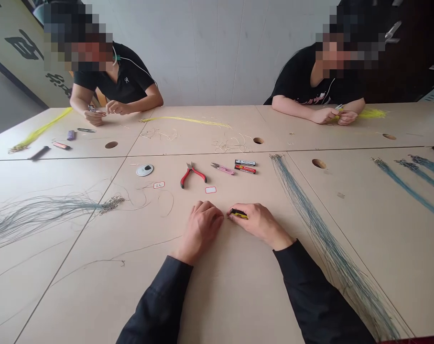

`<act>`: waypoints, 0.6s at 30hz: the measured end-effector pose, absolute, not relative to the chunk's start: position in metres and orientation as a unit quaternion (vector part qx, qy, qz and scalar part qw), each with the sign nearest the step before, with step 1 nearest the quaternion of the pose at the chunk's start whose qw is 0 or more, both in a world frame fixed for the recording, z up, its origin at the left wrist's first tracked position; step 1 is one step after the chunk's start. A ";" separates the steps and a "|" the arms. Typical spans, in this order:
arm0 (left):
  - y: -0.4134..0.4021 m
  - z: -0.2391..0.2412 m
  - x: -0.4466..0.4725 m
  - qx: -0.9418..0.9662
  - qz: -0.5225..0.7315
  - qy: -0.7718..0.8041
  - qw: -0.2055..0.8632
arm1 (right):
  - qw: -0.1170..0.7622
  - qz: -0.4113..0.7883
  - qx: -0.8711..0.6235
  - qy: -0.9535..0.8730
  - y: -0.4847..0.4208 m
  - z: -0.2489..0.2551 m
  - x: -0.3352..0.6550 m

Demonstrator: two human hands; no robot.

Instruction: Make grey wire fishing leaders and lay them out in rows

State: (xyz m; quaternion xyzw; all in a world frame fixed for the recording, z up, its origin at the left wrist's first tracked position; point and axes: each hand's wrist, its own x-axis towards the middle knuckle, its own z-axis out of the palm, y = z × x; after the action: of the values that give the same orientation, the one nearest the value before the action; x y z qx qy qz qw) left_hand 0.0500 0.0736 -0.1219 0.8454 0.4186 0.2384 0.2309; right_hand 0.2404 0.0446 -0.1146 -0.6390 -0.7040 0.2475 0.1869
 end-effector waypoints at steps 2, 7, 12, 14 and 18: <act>0.073 -0.123 0.051 0.844 0.241 0.423 0.225 | 0.170 0.230 -0.650 -0.704 0.045 -0.113 0.239; 0.073 -0.124 0.054 0.850 0.234 0.429 0.195 | 0.159 0.224 -0.655 -0.704 0.044 -0.107 0.236; 0.078 -0.122 0.062 0.856 0.207 0.441 0.176 | 0.178 0.217 -0.671 -0.686 0.044 -0.110 0.236; 0.081 -0.121 0.065 0.862 0.195 0.439 0.164 | 0.192 0.214 -0.677 -0.678 0.045 -0.112 0.237; 0.085 -0.122 0.071 0.862 0.213 0.434 0.151 | 0.265 0.237 -0.673 -0.648 0.046 -0.116 0.239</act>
State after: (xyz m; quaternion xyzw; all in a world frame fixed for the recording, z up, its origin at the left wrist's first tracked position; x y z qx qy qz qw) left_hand 0.0709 0.0850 -0.1217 0.8620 0.4344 0.2132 0.1507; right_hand 0.2387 0.0461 -0.1165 -0.6731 -0.6485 0.2366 0.2655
